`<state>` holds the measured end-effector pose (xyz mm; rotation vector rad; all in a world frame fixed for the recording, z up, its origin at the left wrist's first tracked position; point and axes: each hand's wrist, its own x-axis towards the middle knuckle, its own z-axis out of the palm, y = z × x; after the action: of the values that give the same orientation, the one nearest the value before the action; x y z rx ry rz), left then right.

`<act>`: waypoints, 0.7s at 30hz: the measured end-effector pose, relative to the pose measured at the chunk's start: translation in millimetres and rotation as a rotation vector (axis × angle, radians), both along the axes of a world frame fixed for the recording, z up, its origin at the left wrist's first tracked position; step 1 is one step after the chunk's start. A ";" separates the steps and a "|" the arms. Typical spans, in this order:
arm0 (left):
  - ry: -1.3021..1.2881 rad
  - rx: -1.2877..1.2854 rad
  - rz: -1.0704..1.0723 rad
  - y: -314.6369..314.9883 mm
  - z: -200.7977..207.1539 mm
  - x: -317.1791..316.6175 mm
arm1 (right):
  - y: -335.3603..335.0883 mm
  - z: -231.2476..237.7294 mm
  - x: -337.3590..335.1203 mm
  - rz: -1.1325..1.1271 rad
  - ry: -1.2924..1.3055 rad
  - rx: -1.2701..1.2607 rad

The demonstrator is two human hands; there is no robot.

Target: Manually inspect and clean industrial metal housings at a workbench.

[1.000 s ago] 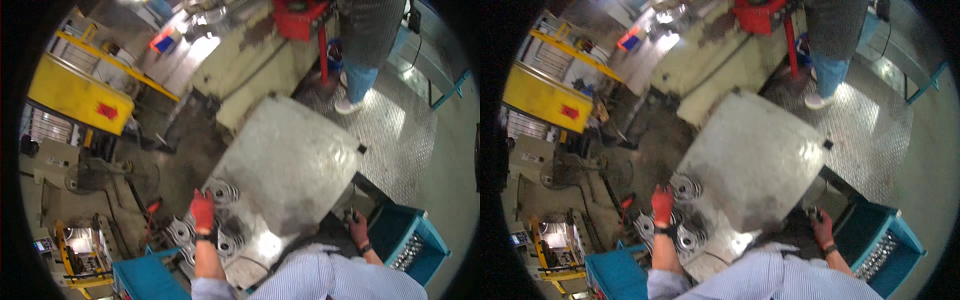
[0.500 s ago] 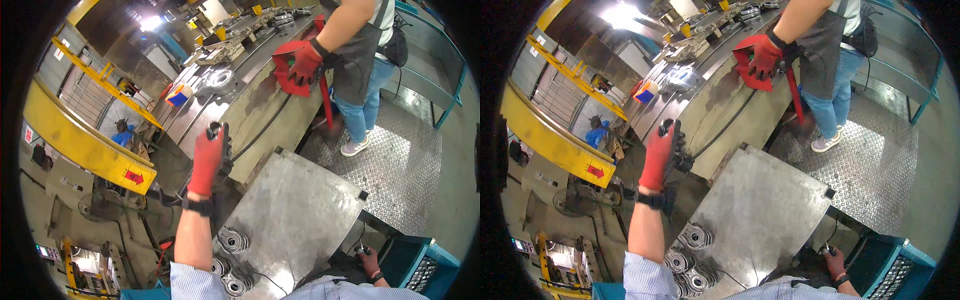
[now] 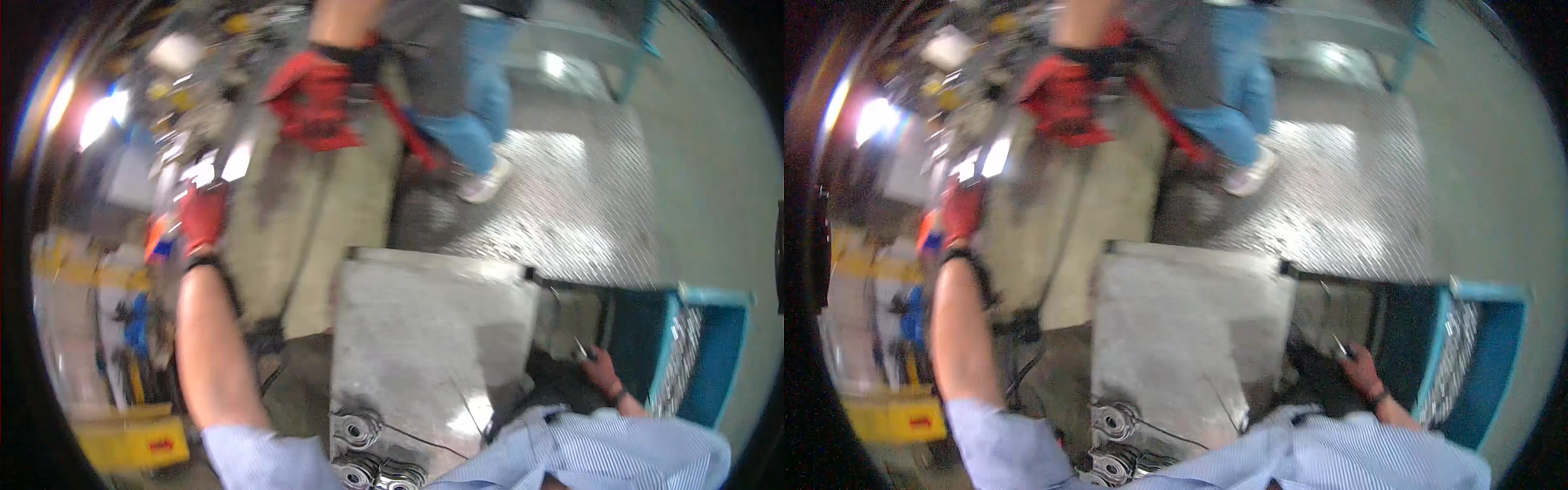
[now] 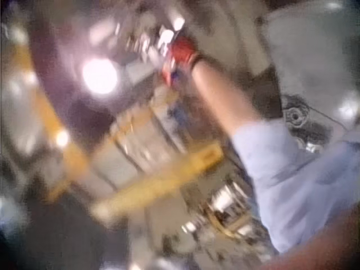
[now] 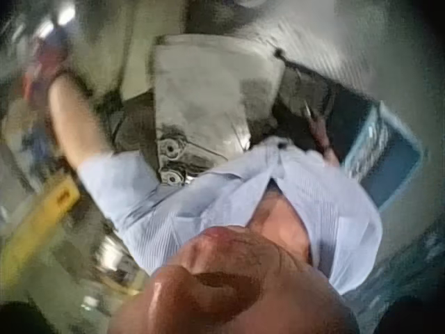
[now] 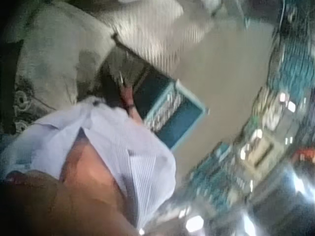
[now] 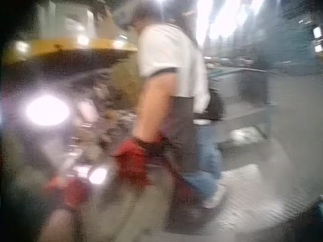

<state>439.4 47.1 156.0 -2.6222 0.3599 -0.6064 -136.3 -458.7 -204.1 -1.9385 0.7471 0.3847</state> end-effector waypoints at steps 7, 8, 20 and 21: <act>-0.010 -0.013 0.272 11.0 -42.5 34.6 | -12.1 6.5 -25.9 -0.101 0.045 -0.024; -0.218 0.232 0.096 26.5 -40.9 38.9 | -11.9 5.9 -28.3 -0.093 0.045 -0.017; 0.058 0.015 -0.278 73.1 -41.0 -1.5 | -11.9 7.2 -13.4 -0.102 -0.030 0.060; 0.084 -0.025 -0.271 71.8 -38.9 -13.2 | -8.5 2.9 -13.1 -0.111 -0.034 0.085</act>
<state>426.2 118.9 117.1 -2.6492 0.7476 -0.5895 -149.4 -467.2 -201.2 -1.8111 0.7993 0.3101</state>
